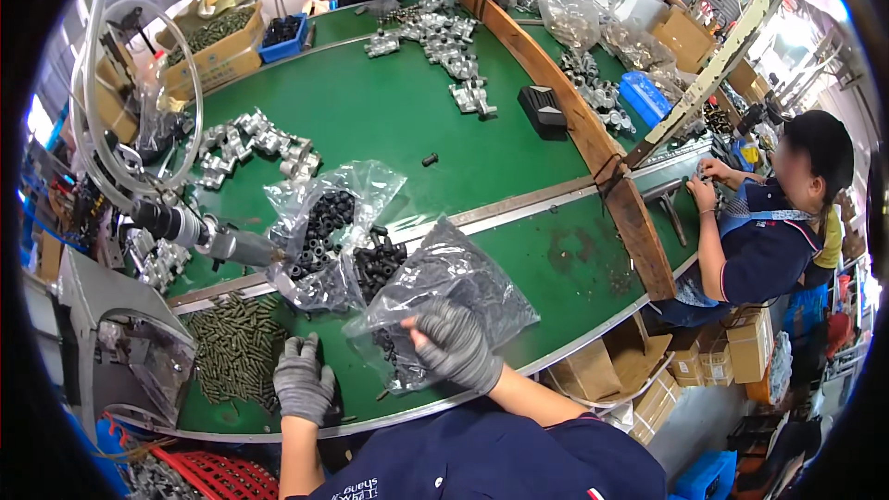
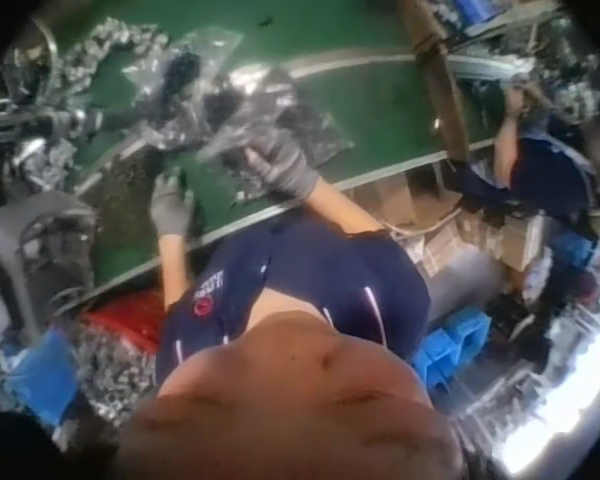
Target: The person assembles brake caliper units by inserting rubber seals and metal pins into caliper housings by hand and fitting components using a metal rod.
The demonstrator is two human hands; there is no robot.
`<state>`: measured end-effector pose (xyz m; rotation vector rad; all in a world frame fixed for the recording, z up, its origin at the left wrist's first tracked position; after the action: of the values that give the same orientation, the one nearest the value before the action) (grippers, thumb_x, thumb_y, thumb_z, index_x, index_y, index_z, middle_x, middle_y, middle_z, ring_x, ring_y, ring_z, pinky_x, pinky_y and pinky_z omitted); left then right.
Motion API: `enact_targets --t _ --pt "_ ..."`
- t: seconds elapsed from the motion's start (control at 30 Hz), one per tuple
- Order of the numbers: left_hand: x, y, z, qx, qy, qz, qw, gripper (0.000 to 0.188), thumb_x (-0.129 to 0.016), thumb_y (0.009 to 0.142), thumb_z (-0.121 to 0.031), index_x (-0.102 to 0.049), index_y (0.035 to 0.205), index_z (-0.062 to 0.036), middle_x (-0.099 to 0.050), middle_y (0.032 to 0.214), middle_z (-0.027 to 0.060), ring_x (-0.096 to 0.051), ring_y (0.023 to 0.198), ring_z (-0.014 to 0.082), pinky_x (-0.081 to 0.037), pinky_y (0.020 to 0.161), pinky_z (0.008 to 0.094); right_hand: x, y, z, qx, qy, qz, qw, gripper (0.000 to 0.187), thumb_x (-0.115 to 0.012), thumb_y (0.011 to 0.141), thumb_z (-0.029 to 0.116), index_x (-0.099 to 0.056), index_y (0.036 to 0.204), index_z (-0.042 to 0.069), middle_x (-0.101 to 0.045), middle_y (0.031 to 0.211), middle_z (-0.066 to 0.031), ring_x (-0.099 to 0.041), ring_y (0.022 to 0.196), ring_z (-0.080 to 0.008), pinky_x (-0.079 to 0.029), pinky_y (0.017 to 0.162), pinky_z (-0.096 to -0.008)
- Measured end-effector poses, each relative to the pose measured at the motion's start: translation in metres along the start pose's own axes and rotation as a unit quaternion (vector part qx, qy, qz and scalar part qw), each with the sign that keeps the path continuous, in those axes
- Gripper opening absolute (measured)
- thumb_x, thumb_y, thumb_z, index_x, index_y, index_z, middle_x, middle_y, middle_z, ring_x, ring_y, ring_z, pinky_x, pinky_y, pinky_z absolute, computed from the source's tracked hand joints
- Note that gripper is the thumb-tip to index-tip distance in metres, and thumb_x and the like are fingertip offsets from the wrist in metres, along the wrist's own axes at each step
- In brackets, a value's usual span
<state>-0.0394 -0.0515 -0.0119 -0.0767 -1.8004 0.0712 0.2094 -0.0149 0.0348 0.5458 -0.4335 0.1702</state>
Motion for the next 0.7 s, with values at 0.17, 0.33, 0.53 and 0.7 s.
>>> enact_targets --t 0.17,0.33,0.53,0.7 --pt "0.009 0.001 0.042 0.044 -0.359 -0.094 0.928 0.043 -0.061 0.071 -0.011 -0.058 0.113 -0.0041 -0.057 0.102 0.0113 -0.058 0.090 0.0226 -0.047 0.083 0.0303 -0.019 0.000 0.020 -0.039 0.101 0.063 0.992 0.014 -0.060 0.081 0.010 -0.064 0.090 0.000 -0.061 0.085 -0.0155 -0.060 0.075 -0.0305 -0.048 0.070 -0.0395" --pt "0.043 0.002 0.020 0.048 -0.658 -0.146 0.738 0.052 -0.068 0.082 -0.030 -0.052 0.122 -0.0019 -0.057 0.110 0.0078 -0.056 0.094 0.0152 -0.048 0.081 0.0276 -0.110 0.001 0.024 -0.116 0.208 0.249 0.939 0.076 -0.068 0.081 0.036 -0.033 0.138 0.001 -0.048 0.127 -0.0235 -0.051 0.112 -0.0324 -0.040 0.096 -0.0346" --pt "0.035 0.011 -0.006 0.041 -0.743 -0.147 0.652 0.056 -0.064 0.086 -0.035 -0.048 0.129 -0.0029 -0.055 0.114 0.0061 -0.054 0.100 0.0144 -0.044 0.089 0.0281 -0.116 0.010 0.029 -0.269 0.507 0.209 0.792 0.079 -0.069 0.081 0.022 -0.024 0.143 0.003 -0.049 0.124 -0.0109 -0.054 0.103 -0.0164 -0.045 0.086 -0.0268" --pt "0.049 0.005 -0.003 -0.049 -0.578 -0.128 0.804 0.045 -0.062 0.085 -0.026 -0.055 0.122 -0.0016 -0.056 0.118 0.0113 -0.053 0.110 0.0229 -0.041 0.096 0.0336 -0.124 -0.017 0.013 -0.413 0.707 0.158 0.552 0.063 -0.058 0.085 0.040 -0.038 0.136 0.010 -0.061 0.106 -0.0095 -0.065 0.070 -0.0212 -0.055 0.055 -0.0298"
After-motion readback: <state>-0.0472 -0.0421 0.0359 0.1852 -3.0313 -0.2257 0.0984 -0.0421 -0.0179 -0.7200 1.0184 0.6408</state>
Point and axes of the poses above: each hand's wrist, its own y-axis towards the middle knuckle, its own x-axis out of the back of the hand, z = x × y, the point moved 6 cm from there along y, towards the middle knuckle
